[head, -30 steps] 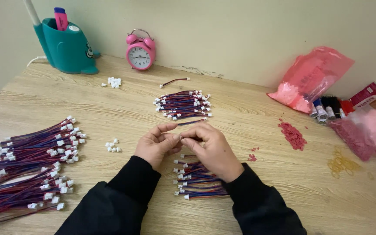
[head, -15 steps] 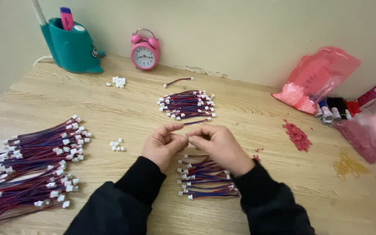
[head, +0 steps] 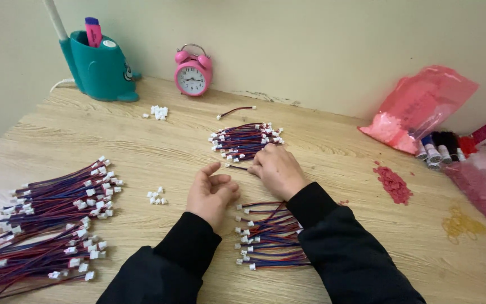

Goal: Assembling small wire harnesses by attaching plastic connectors to the ends of multi-colored wires.

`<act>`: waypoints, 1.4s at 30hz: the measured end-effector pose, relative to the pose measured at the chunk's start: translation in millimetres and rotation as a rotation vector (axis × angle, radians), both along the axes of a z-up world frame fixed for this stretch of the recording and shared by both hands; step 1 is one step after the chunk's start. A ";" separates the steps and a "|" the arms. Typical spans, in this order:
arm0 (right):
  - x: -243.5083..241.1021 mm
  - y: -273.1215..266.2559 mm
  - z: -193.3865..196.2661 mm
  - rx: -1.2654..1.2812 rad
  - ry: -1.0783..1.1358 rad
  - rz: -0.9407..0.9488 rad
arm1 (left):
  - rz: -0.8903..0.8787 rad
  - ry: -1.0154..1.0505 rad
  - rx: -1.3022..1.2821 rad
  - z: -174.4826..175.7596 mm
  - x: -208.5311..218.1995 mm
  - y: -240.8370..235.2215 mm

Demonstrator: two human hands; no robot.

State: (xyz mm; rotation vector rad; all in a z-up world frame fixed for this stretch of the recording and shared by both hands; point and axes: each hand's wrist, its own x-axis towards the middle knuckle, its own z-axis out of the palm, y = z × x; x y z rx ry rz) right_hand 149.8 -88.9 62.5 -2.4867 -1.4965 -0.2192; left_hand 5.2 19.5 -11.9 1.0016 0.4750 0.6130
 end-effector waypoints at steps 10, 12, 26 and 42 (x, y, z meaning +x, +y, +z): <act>-29.8 -50.1 48.1 0.104 -0.154 0.239 | -0.069 0.023 0.139 -22.2 13.2 -1.0; -38.1 -59.9 58.4 0.100 -0.039 0.258 | -0.083 0.064 0.190 -29.3 17.5 -3.1; -38.2 -206.2 37.6 0.154 0.134 -0.154 | -0.114 0.049 0.153 28.9 -17.9 -18.9; -9.4 -189.7 -1.0 0.209 0.080 -0.161 | -0.101 0.037 0.147 25.5 -16.8 -18.1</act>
